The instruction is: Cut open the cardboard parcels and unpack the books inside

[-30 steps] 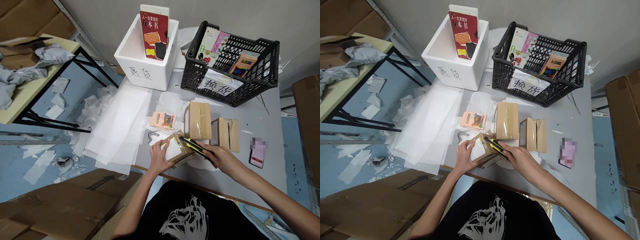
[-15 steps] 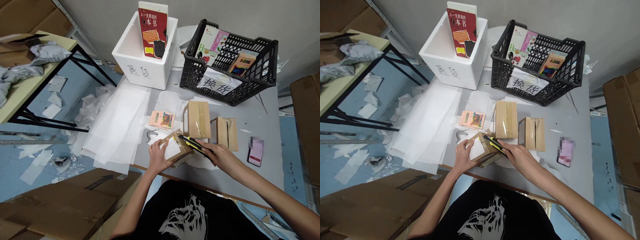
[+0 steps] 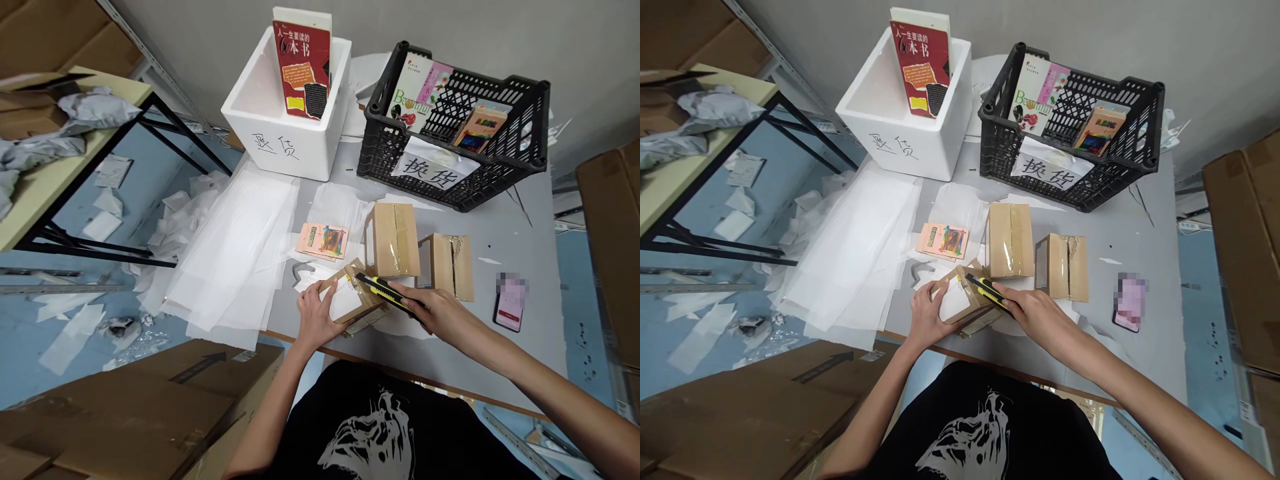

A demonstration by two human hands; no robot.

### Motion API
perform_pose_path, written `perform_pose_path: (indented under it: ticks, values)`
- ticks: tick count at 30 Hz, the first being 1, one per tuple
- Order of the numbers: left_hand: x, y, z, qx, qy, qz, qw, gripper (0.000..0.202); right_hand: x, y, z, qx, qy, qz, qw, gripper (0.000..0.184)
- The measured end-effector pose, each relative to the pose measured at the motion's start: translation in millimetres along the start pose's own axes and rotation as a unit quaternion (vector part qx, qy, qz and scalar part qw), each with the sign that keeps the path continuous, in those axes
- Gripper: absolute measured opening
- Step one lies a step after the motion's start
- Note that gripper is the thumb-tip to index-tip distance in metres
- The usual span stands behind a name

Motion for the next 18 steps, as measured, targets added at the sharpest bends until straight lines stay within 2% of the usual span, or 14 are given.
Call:
perform_pose_path:
  ticks: [9, 14, 18]
  values:
    - [3.5, 0.2, 1.1, -0.013, 0.009, -0.001, 1.0, 0.091, 6.2, -0.4, 8.9, 0.006, 0.039, 0.048, 0.998, 0.044]
    - [5.0, -0.1, 2.1, -0.026, 0.012, -0.002, 1.0, 0.091, 8.4, -0.8, 14.4, 0.002, 0.061, 0.039, 0.997, 0.043]
    - [5.9, 0.4, 2.4, -0.014, 0.01, -0.003, 1.0, 0.089, 9.7, -4.4, 21.1, 0.015, 0.075, 0.029, 0.997, 0.042]
Point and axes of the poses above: each hand's wrist, its own z-axis away from the middle knuckle, its own y-axis out of the back of the hand, x = y × z, the point moved 3 cm from there along -z, towards the middle knuckle, and after that the axes turned 15 degrees about -z, right-handed, at the moved point
